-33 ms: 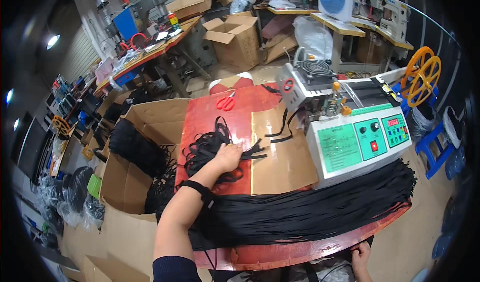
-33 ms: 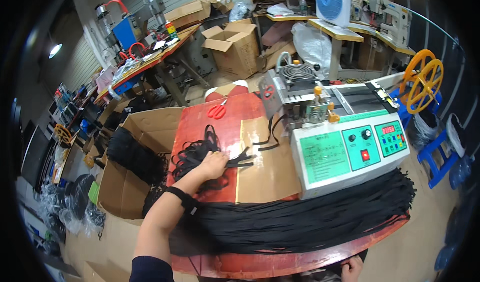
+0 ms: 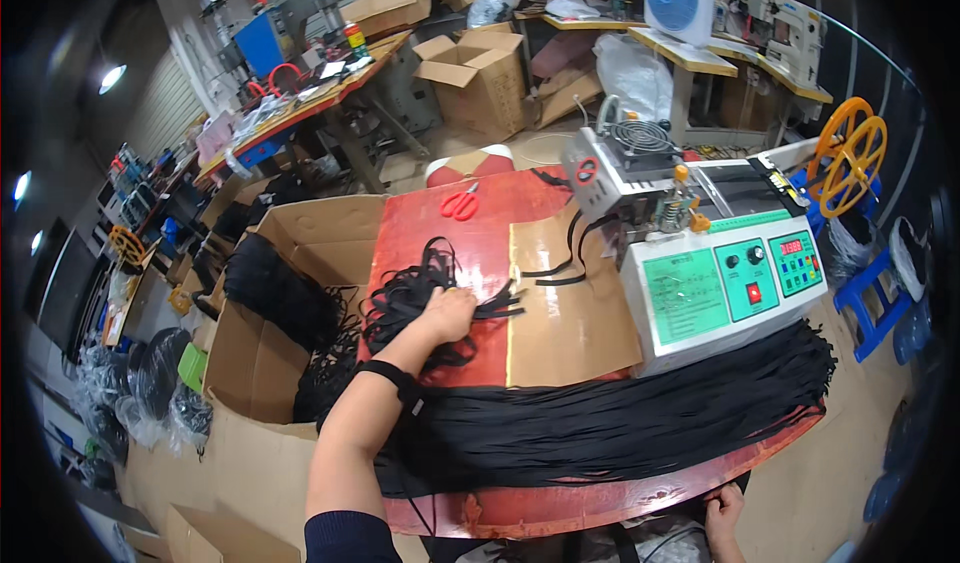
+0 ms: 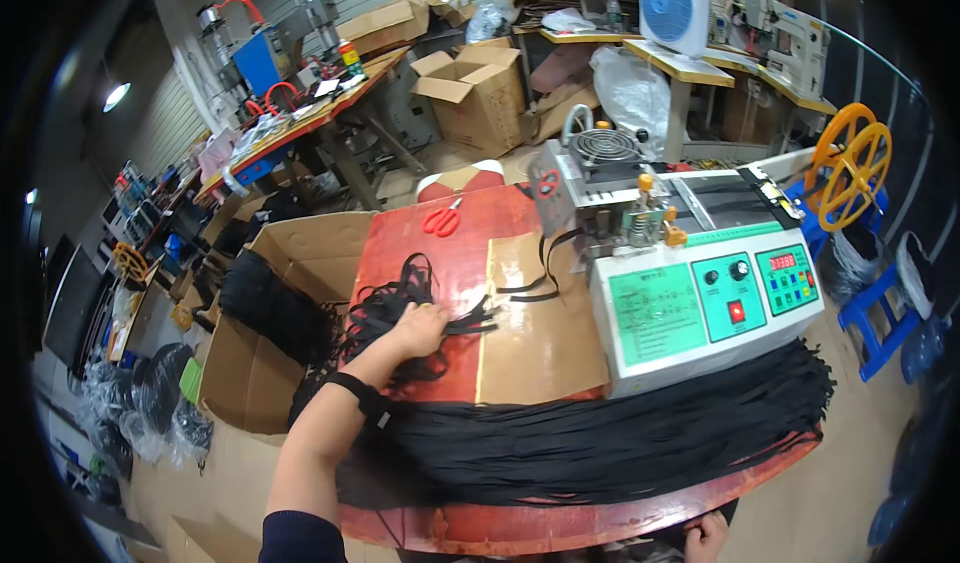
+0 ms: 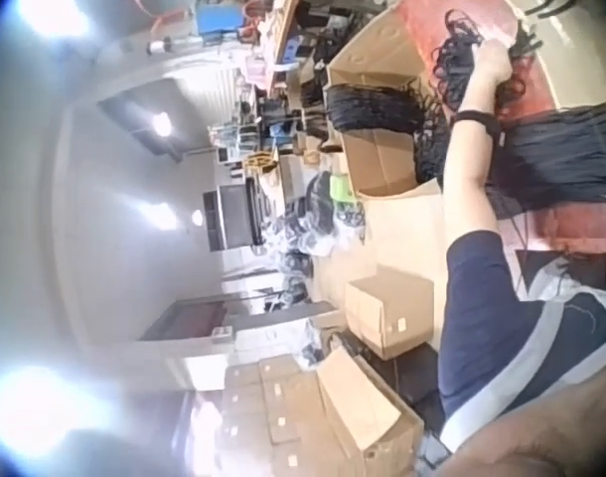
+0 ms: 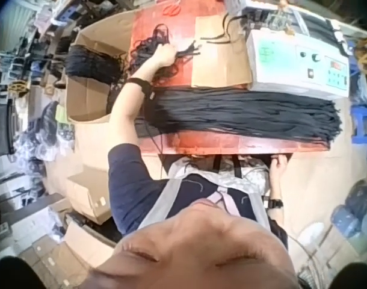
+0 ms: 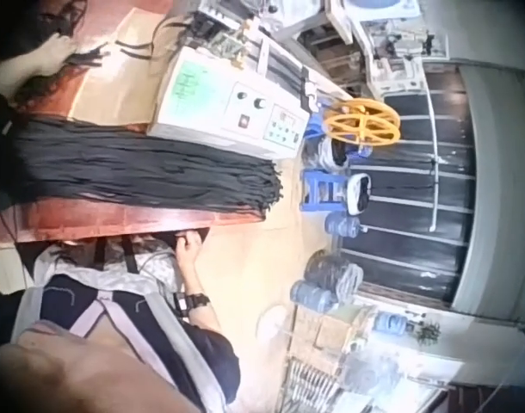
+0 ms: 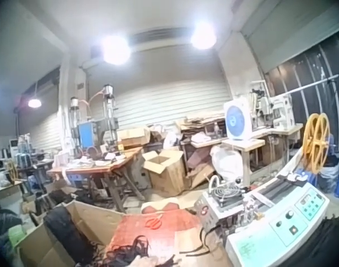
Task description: Using a computerized tape cutting machine to cut and organize black leather or webbing straps in a workshop.
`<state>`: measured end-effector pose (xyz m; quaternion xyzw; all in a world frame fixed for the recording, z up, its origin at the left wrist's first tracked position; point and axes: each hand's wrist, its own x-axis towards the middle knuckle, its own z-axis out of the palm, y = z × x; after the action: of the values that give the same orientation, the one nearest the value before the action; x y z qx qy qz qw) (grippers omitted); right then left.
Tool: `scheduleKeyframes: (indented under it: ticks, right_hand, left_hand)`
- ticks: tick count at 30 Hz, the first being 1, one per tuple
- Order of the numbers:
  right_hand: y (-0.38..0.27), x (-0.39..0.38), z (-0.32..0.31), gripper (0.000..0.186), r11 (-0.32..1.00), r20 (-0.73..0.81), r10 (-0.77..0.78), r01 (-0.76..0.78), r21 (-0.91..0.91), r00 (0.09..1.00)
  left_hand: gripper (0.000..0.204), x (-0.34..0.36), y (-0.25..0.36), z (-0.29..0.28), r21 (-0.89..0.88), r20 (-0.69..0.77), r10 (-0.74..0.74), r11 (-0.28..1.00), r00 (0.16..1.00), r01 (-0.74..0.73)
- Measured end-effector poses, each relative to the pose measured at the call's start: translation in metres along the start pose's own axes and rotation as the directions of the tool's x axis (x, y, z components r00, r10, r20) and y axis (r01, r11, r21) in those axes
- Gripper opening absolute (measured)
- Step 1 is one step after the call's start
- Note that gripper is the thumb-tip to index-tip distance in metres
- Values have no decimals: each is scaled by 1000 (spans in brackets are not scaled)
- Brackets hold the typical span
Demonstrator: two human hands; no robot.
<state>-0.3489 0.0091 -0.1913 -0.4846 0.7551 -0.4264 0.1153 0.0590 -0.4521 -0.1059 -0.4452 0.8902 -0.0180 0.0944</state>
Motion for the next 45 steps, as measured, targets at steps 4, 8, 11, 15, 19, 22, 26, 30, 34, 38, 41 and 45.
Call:
scheduleKeyframes:
  ticks: [4,8,11,15,19,22,26,30,34,38,41,45]
  right_hand:
    - [1,3,7,5,999,-10,-41,41,-14,999]
    - [6,1,5,7,1000,8,-19,19,4,1000]
    - [14,0,-6,13,999,120,14,-18,26,993]
    - [-124,52,-41,15,880,907,162,-472,45,389]
    - [-253,110,-7,26,927,925,-375,-40,373,-62]
    - [-342,148,103,26,856,853,-450,-145,496,265]
    - [-402,186,242,39,693,666,-436,-247,678,605]
    - [-445,178,272,40,511,681,-539,-451,732,495]
    - [-451,173,296,41,483,579,-512,-345,805,635]
    - [-466,164,286,35,428,431,-330,-274,861,840]
    - [-459,178,273,37,284,363,-437,-257,924,823]
    - [-464,181,253,38,343,421,-592,-259,903,687]
  left_hand:
    - [33,-55,-83,-27,-554,-7,-452,744,892,372]
    - [18,-101,-134,-47,-981,162,-586,-180,794,67]
    - [4,-117,-152,-58,-917,125,-641,-365,758,-158]
    - [8,-132,-161,-54,-886,-18,-623,-354,782,-301]
    - [8,-150,-123,-86,-889,-127,-569,-299,812,-348]
    - [30,-161,-106,-85,-864,-198,-457,-336,867,-374]
    - [52,-157,-58,-123,-915,-243,-250,-261,937,-307]
    - [63,-172,-29,-143,-987,-151,-170,-34,974,-159]
    - [75,-168,-28,-131,-990,-87,-211,-91,974,-108]
    - [67,-169,-33,-129,-878,-199,-274,-377,941,-295]
    - [58,-161,-56,-128,-682,-58,-218,-704,974,-198]
    - [42,-155,-67,-144,-915,14,-491,-358,871,-187]
